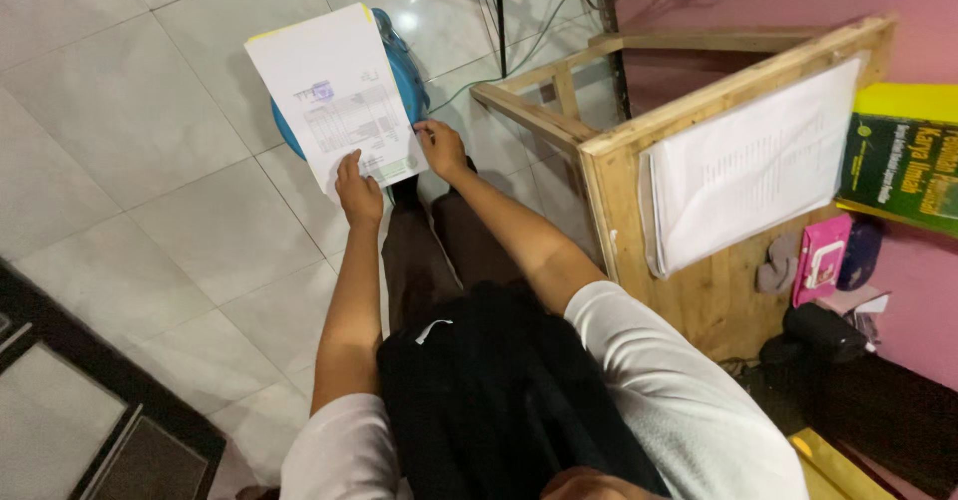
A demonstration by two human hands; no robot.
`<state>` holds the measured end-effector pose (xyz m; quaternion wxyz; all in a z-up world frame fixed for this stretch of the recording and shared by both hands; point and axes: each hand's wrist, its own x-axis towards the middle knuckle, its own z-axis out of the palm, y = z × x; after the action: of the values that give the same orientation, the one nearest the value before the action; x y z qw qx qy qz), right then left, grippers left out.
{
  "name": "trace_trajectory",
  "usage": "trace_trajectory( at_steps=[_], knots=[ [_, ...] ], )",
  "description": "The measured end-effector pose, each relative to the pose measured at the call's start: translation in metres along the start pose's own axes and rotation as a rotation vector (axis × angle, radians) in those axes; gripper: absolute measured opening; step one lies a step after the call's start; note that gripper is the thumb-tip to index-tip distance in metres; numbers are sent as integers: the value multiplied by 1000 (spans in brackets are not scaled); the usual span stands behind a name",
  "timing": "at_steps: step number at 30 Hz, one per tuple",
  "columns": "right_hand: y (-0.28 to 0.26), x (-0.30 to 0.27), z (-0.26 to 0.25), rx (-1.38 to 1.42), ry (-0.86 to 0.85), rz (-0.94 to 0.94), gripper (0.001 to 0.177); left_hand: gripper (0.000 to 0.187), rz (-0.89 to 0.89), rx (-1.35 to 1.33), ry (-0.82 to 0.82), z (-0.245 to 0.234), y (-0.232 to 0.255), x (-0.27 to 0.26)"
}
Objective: The person arranges papers on a wooden table, flipping through pages, stacking them, and smoothing them out by hand.
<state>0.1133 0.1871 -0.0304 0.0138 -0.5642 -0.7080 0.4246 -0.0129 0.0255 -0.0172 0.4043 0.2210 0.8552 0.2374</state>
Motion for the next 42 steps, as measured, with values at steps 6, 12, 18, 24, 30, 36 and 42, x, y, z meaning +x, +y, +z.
trace_trajectory(
  at_steps=[6, 12, 18, 24, 30, 36, 42],
  knots=[
    [-4, 84, 41, 71, 41, -56, 31, 73, 150, 100, 49, 0, 23, 43],
    [-28, 121, 51, 0, 129, -199, 43, 71, 112, 145, 18, 13, 19, 54],
    [-45, 154, 58, -109, 84, -104, 38, 73, 162, 161, 17, 17, 11, 52],
    [-55, 167, 52, -365, 20, -218, 38, 72, 162, 181, -7, 15, 12, 57],
    [-58, 161, 39, -460, -13, -376, 46, 74, 183, 184, -7, 14, 13, 55],
    [-57, 169, 41, -141, 15, -257, 52, 75, 205, 174, 6, 17, 14, 55],
    [-64, 173, 37, 43, -31, -224, 39, 73, 232, 155, -5, 10, 9, 56]
  ],
)
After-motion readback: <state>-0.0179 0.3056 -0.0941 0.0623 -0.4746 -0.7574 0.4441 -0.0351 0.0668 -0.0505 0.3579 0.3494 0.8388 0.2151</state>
